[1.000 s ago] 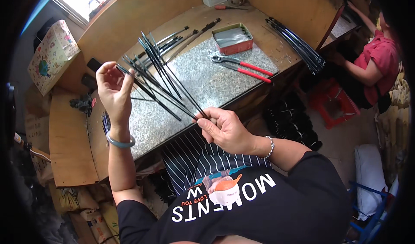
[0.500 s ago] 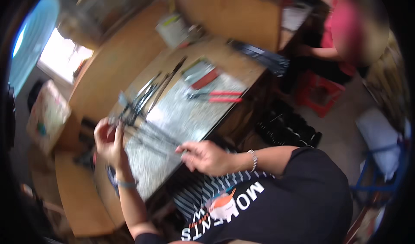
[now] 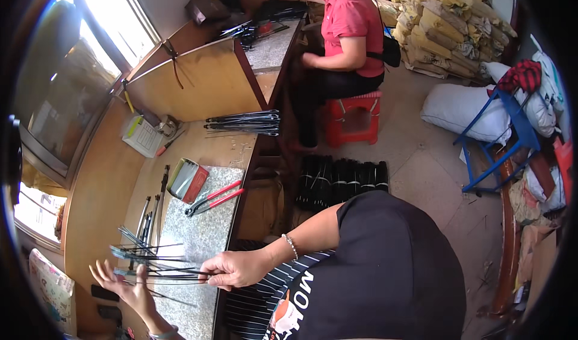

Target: The person gathers umbrella ribs, threads a wire through their ends by hand, fits them around an umbrella shaft hub, and secures the wire using pliers.

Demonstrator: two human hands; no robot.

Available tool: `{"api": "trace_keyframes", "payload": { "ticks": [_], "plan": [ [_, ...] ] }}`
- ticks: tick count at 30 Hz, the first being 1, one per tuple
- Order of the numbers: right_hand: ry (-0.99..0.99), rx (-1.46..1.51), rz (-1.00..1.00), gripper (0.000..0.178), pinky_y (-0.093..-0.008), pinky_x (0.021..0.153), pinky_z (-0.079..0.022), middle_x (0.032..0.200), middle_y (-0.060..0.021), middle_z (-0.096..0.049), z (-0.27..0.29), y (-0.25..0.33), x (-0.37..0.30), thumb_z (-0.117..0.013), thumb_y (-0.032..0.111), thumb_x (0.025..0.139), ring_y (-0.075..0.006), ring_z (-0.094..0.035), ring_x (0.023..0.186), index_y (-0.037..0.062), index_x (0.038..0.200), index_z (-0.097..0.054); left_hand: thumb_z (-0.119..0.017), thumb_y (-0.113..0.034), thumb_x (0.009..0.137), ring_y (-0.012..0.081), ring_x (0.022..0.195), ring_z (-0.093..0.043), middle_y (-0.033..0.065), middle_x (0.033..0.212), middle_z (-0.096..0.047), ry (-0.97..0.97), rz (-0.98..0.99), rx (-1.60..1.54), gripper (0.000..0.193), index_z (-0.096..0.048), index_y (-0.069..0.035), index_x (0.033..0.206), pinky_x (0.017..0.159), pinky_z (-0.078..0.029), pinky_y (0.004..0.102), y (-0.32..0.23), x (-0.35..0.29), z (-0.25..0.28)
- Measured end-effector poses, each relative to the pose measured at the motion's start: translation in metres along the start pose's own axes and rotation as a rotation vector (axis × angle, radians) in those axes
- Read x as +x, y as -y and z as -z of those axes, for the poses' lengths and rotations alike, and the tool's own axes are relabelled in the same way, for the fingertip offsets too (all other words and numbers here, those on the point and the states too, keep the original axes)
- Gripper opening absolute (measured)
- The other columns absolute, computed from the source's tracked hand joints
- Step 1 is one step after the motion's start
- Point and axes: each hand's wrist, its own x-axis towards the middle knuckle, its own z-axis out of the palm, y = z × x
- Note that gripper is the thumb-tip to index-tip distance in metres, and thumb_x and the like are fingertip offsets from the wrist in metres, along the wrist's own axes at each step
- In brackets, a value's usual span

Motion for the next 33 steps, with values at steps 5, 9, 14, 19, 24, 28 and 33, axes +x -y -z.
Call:
{"api": "trace_keyframes", "payload": {
  "ticks": [5,9,14,19,24,28,33],
  "plan": [
    [0.230,0.077,-0.272,0.042,-0.0181,0.047,-0.040,0.074,-0.0013,-0.053,0.008,0.027,0.002,-0.047,0.007,0.091,-0.0045,-0.046,0.053,-0.0017,0.130,-0.034,-0.066,0.005,0.073,0.0189,0.099,-0.056,0.0126,0.109,-0.057,0.117,0.163,-0.213,0.072,-0.030,-0.004,0.135,0.085,-0.046,0.0295,-0.002,0.012,-0.004],
    [0.177,0.206,-0.318,0.045,-0.0162,0.042,-0.037,0.077,-0.0018,-0.053,0.018,0.045,0.018,-0.049,0.010,0.092,-0.0027,-0.044,0.050,0.0006,0.133,-0.032,-0.067,0.007,0.073,0.0181,0.093,-0.060,0.0127,0.107,-0.057,0.068,0.140,-0.368,0.069,-0.032,-0.005,0.132,0.082,-0.049,0.0289,-0.022,0.017,-0.029],
    [0.160,0.243,-0.172,0.034,-0.0144,0.038,-0.030,0.063,0.0012,-0.047,0.014,0.061,0.053,-0.042,0.016,0.096,-0.0014,-0.037,0.045,-0.0030,0.124,-0.043,-0.068,0.006,0.073,0.0185,0.097,-0.058,0.0142,0.118,-0.049,-0.002,0.142,-0.424,0.083,-0.017,-0.009,0.138,0.082,-0.050,0.0275,-0.016,-0.008,-0.031],
    [0.131,0.333,-0.320,0.032,-0.0147,0.039,-0.030,0.058,0.0032,-0.043,0.018,0.081,0.060,-0.039,0.014,0.097,-0.0006,-0.035,0.045,-0.0043,0.122,-0.046,-0.067,-0.005,0.078,0.0213,0.106,-0.054,0.0143,0.122,-0.045,-0.189,-0.010,-0.273,0.083,-0.010,-0.008,0.138,0.086,-0.047,0.0321,0.014,-0.048,-0.031],
    [0.172,0.346,-0.277,0.031,-0.0145,0.040,-0.030,0.058,0.0036,-0.043,0.021,0.083,0.065,-0.039,0.014,0.097,-0.0001,-0.034,0.046,-0.0039,0.120,-0.047,-0.057,-0.020,0.088,0.0215,0.099,-0.054,0.0121,0.116,-0.048,-0.432,0.209,-0.405,0.056,-0.026,-0.004,0.132,0.085,-0.046,0.0361,0.096,-0.076,-0.006],
    [0.180,0.250,-0.251,0.028,-0.0159,0.044,-0.034,0.059,0.0029,-0.045,0.026,0.069,0.050,-0.040,0.014,0.097,-0.0020,-0.037,0.048,-0.0033,0.117,-0.050,-0.050,-0.025,0.093,0.0180,0.082,-0.053,0.0075,0.096,-0.051,-0.230,0.747,-0.926,0.034,-0.041,-0.002,0.116,0.077,-0.046,0.0342,0.044,-0.027,-0.029],
    [0.090,-0.435,0.037,0.018,-0.0263,0.064,-0.048,0.073,-0.0060,-0.061,0.048,-0.015,-0.001,-0.048,0.008,0.090,-0.0141,-0.061,0.067,-0.0009,0.102,-0.058,-0.043,-0.024,0.096,0.0128,0.070,-0.048,0.0023,0.075,-0.047,0.124,0.610,-0.874,0.022,-0.051,-0.003,0.100,0.070,-0.044,0.0285,0.051,-0.002,-0.046]
  ]
}}
